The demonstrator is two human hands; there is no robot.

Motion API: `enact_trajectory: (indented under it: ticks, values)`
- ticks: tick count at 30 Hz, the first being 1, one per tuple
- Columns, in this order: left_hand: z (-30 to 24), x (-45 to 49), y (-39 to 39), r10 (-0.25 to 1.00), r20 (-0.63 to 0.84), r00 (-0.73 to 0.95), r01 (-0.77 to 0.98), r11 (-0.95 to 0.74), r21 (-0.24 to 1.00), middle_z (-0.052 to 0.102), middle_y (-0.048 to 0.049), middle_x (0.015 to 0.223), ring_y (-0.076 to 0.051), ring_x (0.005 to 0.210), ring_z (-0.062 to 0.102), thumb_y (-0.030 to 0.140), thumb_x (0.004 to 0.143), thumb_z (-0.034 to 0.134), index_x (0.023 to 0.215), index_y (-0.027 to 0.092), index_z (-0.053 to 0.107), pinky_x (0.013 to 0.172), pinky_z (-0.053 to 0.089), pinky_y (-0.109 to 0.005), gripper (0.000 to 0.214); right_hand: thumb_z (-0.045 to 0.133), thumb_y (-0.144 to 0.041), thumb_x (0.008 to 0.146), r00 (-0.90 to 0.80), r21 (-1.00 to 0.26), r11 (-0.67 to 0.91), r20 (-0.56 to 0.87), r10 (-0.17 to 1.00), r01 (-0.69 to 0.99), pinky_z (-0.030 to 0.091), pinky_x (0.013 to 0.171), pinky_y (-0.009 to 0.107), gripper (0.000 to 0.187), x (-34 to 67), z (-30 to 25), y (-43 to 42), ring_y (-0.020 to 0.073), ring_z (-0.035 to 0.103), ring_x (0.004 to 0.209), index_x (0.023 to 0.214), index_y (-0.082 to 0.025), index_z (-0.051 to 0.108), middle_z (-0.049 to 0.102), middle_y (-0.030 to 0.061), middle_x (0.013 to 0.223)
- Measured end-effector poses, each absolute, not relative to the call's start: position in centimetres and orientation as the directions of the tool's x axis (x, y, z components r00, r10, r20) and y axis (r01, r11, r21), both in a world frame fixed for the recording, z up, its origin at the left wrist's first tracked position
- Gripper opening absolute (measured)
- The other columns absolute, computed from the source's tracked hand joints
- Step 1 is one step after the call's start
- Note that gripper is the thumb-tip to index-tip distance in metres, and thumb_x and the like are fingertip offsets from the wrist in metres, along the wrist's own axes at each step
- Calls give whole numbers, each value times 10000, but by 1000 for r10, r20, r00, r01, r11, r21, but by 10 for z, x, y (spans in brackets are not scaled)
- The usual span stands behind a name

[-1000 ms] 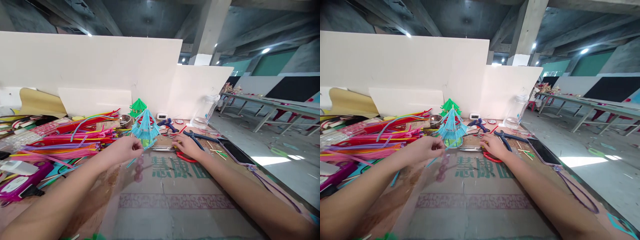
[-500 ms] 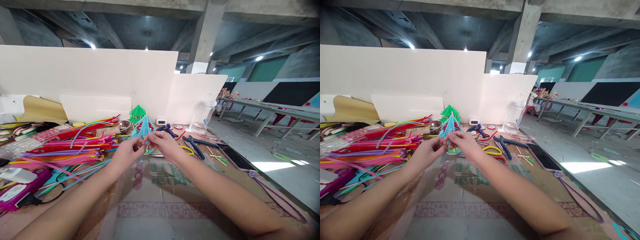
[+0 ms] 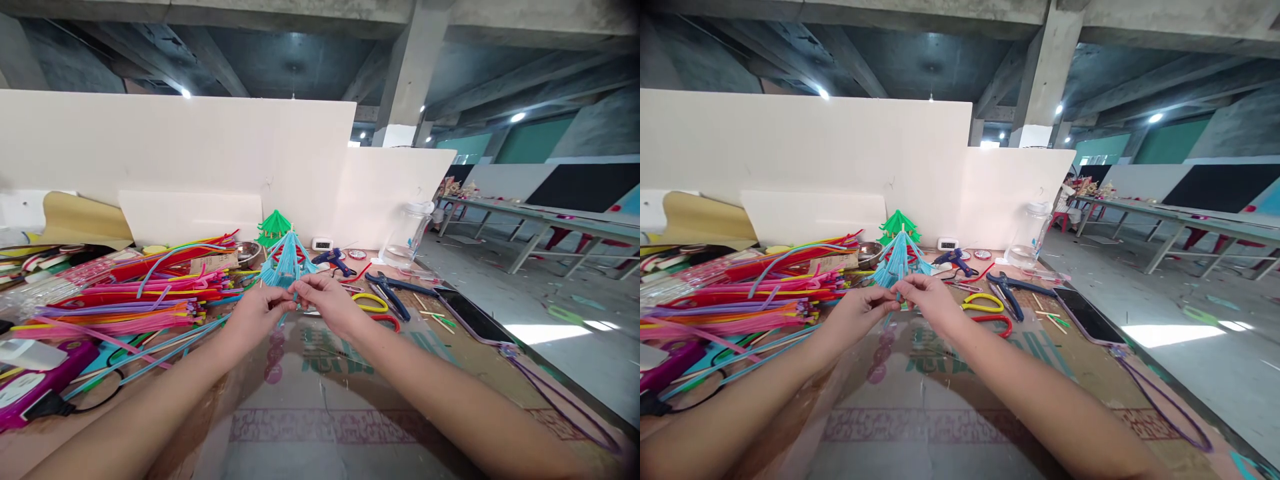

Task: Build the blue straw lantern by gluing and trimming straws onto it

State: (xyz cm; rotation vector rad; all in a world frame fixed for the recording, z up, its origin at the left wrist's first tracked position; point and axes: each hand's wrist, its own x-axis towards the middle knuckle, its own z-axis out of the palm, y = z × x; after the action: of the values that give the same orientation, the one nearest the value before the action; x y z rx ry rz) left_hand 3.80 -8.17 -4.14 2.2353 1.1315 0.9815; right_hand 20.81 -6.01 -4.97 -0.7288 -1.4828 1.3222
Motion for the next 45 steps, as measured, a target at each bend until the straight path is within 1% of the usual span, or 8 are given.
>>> enact_trajectory:
  ticks: [4,7,12,16,23,29,36,45]
  values:
    - [-40,39,-82,817,413,403,516,-575,635,655,25,712,-134,684,565,321,868,523,804,186,684,635,392,-218,220,725,-448,724,-317,-946,148,240,917,-290,297,496,225,292,207,-48,-62,67,386,496,732,-163,661,485,-52,556]
    - [-38,36,-81,820,357,447,543,-566,620,656,12,710,-145,682,568,392,873,516,786,179,685,618,391,-227,285,697,-478,744,-328,-945,165,256,909,-281,336,481,223,315,210,-44,-63,68,437,483,744,-171,629,556,-35,614]
    - [-36,30,-79,847,374,377,517,-527,674,711,-26,923,-183,820,617,455,871,515,1087,191,658,708,441,-258,370,595,-491,821,-436,-949,290,212,875,122,329,409,216,313,220,-38,-60,73,464,408,771,-183,592,642,-17,638]
    - [-35,31,-78,860,402,314,513,-510,691,693,-22,853,-177,798,604,422,869,510,909,175,676,705,444,-252,300,571,-427,841,-478,-912,303,143,867,277,319,406,205,263,221,-39,-63,63,417,398,744,-184,599,625,-32,579]
    - [-37,33,-76,866,347,360,447,-487,750,566,14,683,-134,658,509,436,859,510,752,165,587,606,389,-228,302,587,-388,829,-520,-929,252,80,850,269,306,392,194,218,217,-39,-68,59,408,397,752,-185,604,623,-39,577]
    - [-34,25,-74,886,385,259,443,-464,767,535,16,645,-131,637,495,428,858,501,676,166,566,597,381,-226,325,597,-431,818,-547,-958,218,84,833,185,300,374,199,247,216,-46,-65,58,407,382,776,-187,594,660,-31,609]
    - [-38,24,-67,894,371,252,413,-446,794,632,-2,731,-137,649,533,467,816,582,863,161,664,587,392,-227,320,614,-473,805,-564,-970,176,54,824,165,287,365,195,282,214,-45,-69,51,396,364,798,-193,582,650,-46,590]
    - [-32,14,-61,906,403,133,307,-424,852,579,16,698,-121,648,513,476,777,636,808,156,617,608,403,-233,322,653,-505,767,-559,-982,149,61,827,112,309,384,185,336,218,-46,-63,50,400,390,778,-177,580,674,-22,605]
